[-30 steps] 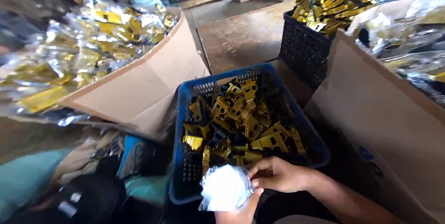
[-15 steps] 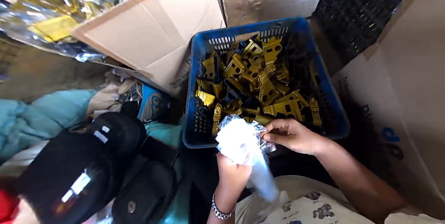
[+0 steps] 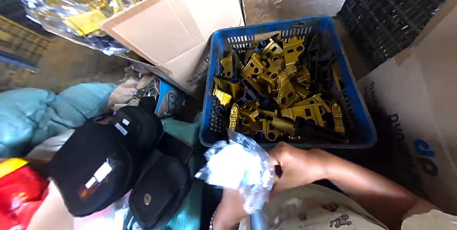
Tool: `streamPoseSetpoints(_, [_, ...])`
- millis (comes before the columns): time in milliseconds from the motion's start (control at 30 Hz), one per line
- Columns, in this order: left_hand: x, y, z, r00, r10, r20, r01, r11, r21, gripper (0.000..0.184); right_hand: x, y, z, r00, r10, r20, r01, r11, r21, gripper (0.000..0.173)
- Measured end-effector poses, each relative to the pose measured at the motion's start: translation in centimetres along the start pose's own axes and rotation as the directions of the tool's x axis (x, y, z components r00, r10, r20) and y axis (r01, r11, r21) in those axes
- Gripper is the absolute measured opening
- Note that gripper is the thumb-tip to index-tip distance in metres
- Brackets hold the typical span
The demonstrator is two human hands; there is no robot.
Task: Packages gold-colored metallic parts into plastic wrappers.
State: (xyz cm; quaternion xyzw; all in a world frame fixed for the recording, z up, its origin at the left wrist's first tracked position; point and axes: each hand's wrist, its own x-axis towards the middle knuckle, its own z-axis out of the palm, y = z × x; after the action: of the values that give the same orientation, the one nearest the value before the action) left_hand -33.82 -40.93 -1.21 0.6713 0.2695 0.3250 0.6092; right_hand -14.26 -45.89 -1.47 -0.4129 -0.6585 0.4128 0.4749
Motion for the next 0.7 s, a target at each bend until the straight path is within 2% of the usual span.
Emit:
streamPoseSetpoints(33, [-0.4,-0.5,-0.9,0.996,0.035,-0.083,-0.028,0.996,0.084,0.037,0.7,-0.1,-1.0,0.996,0.059,0.070,-0.059,0.998,-0.005,0.035])
streamPoseSetpoints(100, [-1.0,-1.4,-3.3,0.954,0.184,-0.237,-0.073,0.908,0.412,0.045,2.4,0.1,-3.2,0.970,0.243,-0.006,-0.242,0.963,-0.118,0.030])
streamPoseSetpoints(133, [-1.1,-1.9,-4.1,0.923,0.246,-0.295,-0.060,0.851,0.522,0.051,3.8,0.7,-4.4,0.933,0.356,-0.061,-0.360,0.900,-0.246,0.025])
streamPoseSetpoints(167, [-1.0,-2.3,-4.8,0.897,0.271,-0.349,-0.046,0.842,0.537,0.054,5.4,1.7,-5.1,0.877,0.469,-0.099,-0.467,0.788,-0.401,0.024])
streamPoseSetpoints(200, [-0.9,-2.6,-5.1,0.875,0.269,-0.402,-0.052,0.878,0.475,0.053,7.1,3.2,-5.4,0.803,0.587,-0.103,-0.537,0.638,-0.552,0.029])
streamPoseSetpoints(233, [-0.5,-2.7,-5.2,0.854,0.260,-0.450,-0.074,0.918,0.391,0.051,8.5,5.0,-5.3,0.726,0.683,-0.082,-0.547,0.501,-0.670,0.042])
streamPoseSetpoints(267, [-0.2,-2.5,-4.9,0.836,0.267,-0.480,-0.105,0.936,0.337,0.049,9.2,6.8,-5.0,0.694,0.718,-0.053,-0.506,0.434,-0.745,0.049])
streamPoseSetpoints(367, [1.3,-1.9,-4.1,0.774,0.352,-0.527,-0.163,0.914,0.371,0.050,9.0,8.9,-4.4,0.759,0.648,-0.058,-0.440,0.446,-0.780,0.031])
streamPoseSetpoints(467, [2.3,-1.8,-3.4,0.751,0.394,-0.530,-0.208,0.903,0.377,0.052,6.8,7.2,-6.2,0.790,0.594,-0.153,-0.536,0.548,-0.643,0.022])
streamPoseSetpoints(533, [2.9,-1.8,-3.1,0.767,0.402,-0.500,-0.238,0.902,0.360,0.054,4.1,6.3,-8.1,0.844,0.501,-0.192,-0.529,0.718,-0.452,0.022])
streamPoseSetpoints(567, [3.5,-1.9,-3.0,0.772,0.412,-0.484,-0.258,0.899,0.354,0.055,2.6,5.6,-8.7,0.881,0.408,-0.241,-0.468,0.827,-0.311,0.020])
streamPoseSetpoints(633, [4.4,-2.2,-2.7,0.776,0.429,-0.462,-0.277,0.890,0.361,0.057,0.7,3.6,-9.3,0.862,0.322,-0.391,-0.310,0.946,0.096,0.009])
streamPoseSetpoints(667, [4.9,-2.4,-2.4,0.777,0.434,-0.456,-0.278,0.887,0.369,0.057,0.2,2.5,-9.5,0.833,0.321,-0.451,-0.195,0.933,0.303,0.011])
streamPoseSetpoints(700, [5.2,-2.4,-2.1,0.782,0.438,-0.443,-0.281,0.883,0.377,0.056,-0.2,1.2,-10.0,0.836,0.328,-0.439,-0.109,0.885,0.453,0.022])
